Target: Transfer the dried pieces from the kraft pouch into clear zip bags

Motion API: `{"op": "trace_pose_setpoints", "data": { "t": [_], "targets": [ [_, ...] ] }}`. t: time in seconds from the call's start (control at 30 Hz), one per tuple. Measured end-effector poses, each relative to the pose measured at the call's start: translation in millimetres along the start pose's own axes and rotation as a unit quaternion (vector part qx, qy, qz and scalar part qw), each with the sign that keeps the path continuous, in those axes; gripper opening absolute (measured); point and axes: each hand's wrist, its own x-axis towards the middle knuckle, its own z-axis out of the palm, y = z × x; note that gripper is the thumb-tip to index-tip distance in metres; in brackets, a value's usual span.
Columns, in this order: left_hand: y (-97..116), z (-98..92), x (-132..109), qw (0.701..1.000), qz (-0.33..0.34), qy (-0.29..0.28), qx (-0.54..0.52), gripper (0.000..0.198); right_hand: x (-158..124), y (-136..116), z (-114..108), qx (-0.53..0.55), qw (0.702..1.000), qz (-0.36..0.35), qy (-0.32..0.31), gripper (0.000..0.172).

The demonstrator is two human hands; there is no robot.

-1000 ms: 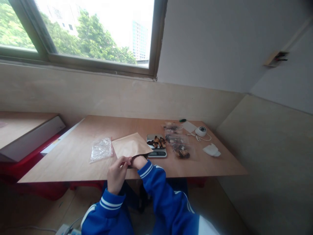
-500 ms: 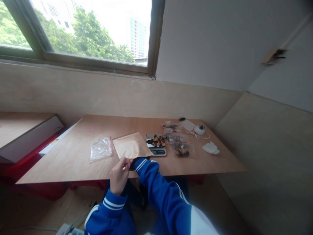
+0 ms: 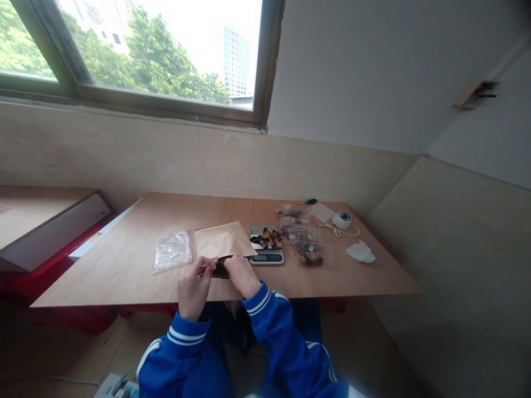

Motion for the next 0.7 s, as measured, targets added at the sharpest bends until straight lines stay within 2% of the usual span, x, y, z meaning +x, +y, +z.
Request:
{"op": "trace_pose_setpoints", "data": {
  "t": [0.07,0.17,0.23,0.33,0.4,0.53,0.6,0.7],
  "targets": [
    [2,-0.6,3,1.000,0.006,0.003,-0.011,0.018,-10,-2,-6,-0.034,0.999,-0.015,-0.003,0.028],
    [6,-2.5,7,0.999,0.017,0.009,-0.029,0.022,-21,-1,-12,-0.052,0.997,-0.052,0.036,0.030],
    [8,-4.3,10,0.999,0.018,0.014,-0.032,0.024,-26,1,-14,-0.014,0.995,-0.068,0.065,0.030],
    [11,-6.3,13,0.999,0.015,0.019,-0.030,0.025,-34,3,-19,0.107,0.986,-0.065,0.111,0.026],
    [12,-6.8,15,0.999,0.015,0.020,-0.030,0.025,-41,4,-24,0.214,0.965,-0.052,0.146,0.021],
    [12,-7.5,17,0.999,0.013,0.026,-0.023,0.025,-53,14,-37,0.398,0.900,0.000,0.176,0.020],
    [11,-8.9,18,0.999,0.013,0.034,-0.017,0.026,-56,29,-46,0.439,0.874,0.038,0.205,0.022],
    [6,-12.2,18,0.999,0.027,0.030,-0.019,0.026,-51,66,-61,0.443,0.847,0.088,0.281,0.028]
  ]
}}
